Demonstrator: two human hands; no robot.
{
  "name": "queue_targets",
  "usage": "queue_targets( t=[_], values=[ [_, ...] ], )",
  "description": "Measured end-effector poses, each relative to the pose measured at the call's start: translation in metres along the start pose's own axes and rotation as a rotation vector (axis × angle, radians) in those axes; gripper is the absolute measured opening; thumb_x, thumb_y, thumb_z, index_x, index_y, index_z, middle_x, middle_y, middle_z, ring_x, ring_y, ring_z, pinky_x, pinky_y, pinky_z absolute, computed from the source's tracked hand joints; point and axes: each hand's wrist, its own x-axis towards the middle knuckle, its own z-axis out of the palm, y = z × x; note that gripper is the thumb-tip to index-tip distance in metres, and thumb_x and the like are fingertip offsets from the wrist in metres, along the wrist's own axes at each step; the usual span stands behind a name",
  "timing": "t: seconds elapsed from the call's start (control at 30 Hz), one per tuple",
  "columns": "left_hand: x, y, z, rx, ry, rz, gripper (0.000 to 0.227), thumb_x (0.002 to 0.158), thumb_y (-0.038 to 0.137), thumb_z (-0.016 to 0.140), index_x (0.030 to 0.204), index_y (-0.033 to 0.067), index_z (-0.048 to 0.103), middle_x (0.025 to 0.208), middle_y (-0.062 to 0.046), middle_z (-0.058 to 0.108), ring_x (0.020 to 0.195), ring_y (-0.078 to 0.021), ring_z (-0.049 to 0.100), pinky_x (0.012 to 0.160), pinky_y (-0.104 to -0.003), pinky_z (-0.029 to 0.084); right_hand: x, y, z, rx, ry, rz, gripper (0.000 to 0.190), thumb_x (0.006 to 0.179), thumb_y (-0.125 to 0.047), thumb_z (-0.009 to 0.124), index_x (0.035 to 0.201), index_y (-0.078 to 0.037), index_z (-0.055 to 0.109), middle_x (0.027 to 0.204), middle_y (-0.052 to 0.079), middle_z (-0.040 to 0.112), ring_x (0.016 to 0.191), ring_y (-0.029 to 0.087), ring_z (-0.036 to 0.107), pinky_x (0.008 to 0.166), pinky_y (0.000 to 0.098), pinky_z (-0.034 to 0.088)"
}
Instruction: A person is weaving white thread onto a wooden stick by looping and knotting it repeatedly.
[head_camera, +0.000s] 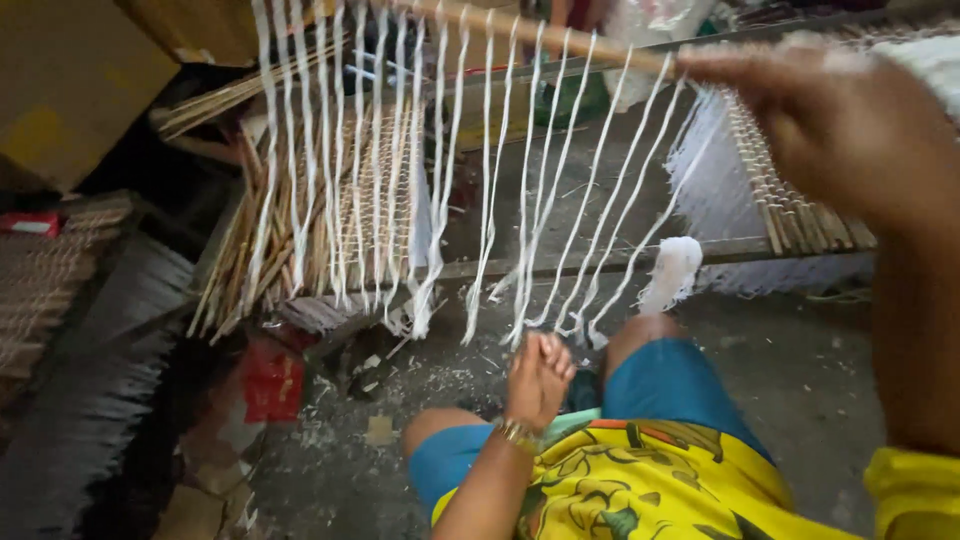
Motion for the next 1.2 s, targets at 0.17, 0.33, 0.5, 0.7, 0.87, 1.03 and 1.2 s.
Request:
queue_targets(
  t=[0.17, 0.33, 0.5, 0.7, 0.87, 1.03, 1.2],
  values=[
    [-0.048, -0.001, -0.056, 0.291, 0.194, -0.163, 0.029, 0.107, 0.037, 0.052, 0.091, 0.0142, 0.058, 0.078, 0.000, 0.054, 0.067, -0.0135, 0.051, 0.064, -0.028, 0.043, 0.029, 0.077, 0.034, -0.015, 0.048, 0.115, 0.025, 0.125, -0.008, 0.061, 0.146, -0.001, 0.071, 0.110, 0.025, 0.074, 0.066, 0.034, 0.052, 0.053, 0.0440, 0.036],
    [-0.097, 0.028, -0.081, 0.688, 0.368, -0.308, 0.034, 0.102, 0.044, 0.057, 0.086, 0.0138, 0.058, 0.076, -0.003, 0.055, 0.072, -0.0167, 0.053, 0.075, -0.034, 0.049, 0.044, 0.121, 0.071, 0.048, 0.033, 0.240, 0.027, 0.131, -0.019, 0.064, 0.138, 0.007, 0.069, 0.113, 0.027, 0.072, 0.086, 0.042, 0.064, 0.062, 0.0487, 0.046],
    [-0.116, 0.029, -0.104, 0.480, 0.518, -0.236, 0.020, 0.101, 0.023, 0.065, 0.097, 0.0034, 0.065, 0.071, -0.008, 0.058, 0.065, -0.0189, 0.057, 0.067, -0.034, 0.052, 0.061, 0.128, 0.096, 0.210, 0.072, 0.327, 0.029, 0.124, -0.012, 0.069, 0.144, 0.008, 0.063, 0.126, 0.031, 0.067, 0.099, 0.048, 0.062, 0.069, 0.0542, 0.048],
    [-0.101, 0.014, -0.119, 0.352, 0.536, -0.182, 0.019, 0.103, 0.022, 0.063, 0.097, 0.0041, 0.063, 0.073, -0.007, 0.057, 0.066, -0.0179, 0.057, 0.063, -0.034, 0.051, 0.073, 0.053, 0.086, 0.395, -0.171, 0.591, 0.029, 0.113, -0.012, 0.064, 0.142, -0.005, 0.063, 0.134, 0.030, 0.062, 0.114, 0.046, 0.060, 0.089, 0.0572, 0.049],
    [-0.099, 0.003, -0.136, 0.255, 0.518, -0.161, 0.015, 0.104, 0.019, 0.062, 0.099, 0.0043, 0.061, 0.075, -0.007, 0.057, 0.067, -0.0172, 0.058, 0.062, -0.032, 0.051, 0.050, 0.047, 0.207, 0.420, -0.309, 0.618, 0.040, 0.111, -0.037, 0.054, 0.145, -0.015, 0.061, 0.130, 0.024, 0.066, 0.111, 0.041, 0.063, 0.091, 0.0545, 0.048],
    [-0.100, 0.004, -0.130, 0.254, 0.525, -0.153, 0.016, 0.107, 0.018, 0.058, 0.100, 0.0033, 0.062, 0.075, -0.008, 0.056, 0.066, -0.0185, 0.058, 0.063, -0.033, 0.052, 0.029, 0.019, 0.329, 0.644, -0.232, 0.583, 0.030, 0.107, -0.018, 0.058, 0.133, -0.008, 0.068, 0.122, 0.018, 0.071, 0.105, 0.031, 0.068, 0.088, 0.0429, 0.053],
    [-0.101, 0.002, -0.130, 0.161, 0.500, -0.176, 0.013, 0.107, 0.016, 0.059, 0.101, 0.0045, 0.060, 0.077, -0.007, 0.056, 0.068, -0.0177, 0.058, 0.066, -0.031, 0.050, 0.043, -0.054, 0.338, 0.654, -0.389, 0.700, 0.037, 0.104, -0.007, 0.049, 0.139, -0.011, 0.061, 0.126, 0.015, 0.069, 0.109, 0.031, 0.065, 0.092, 0.0428, 0.053]
  ],
)
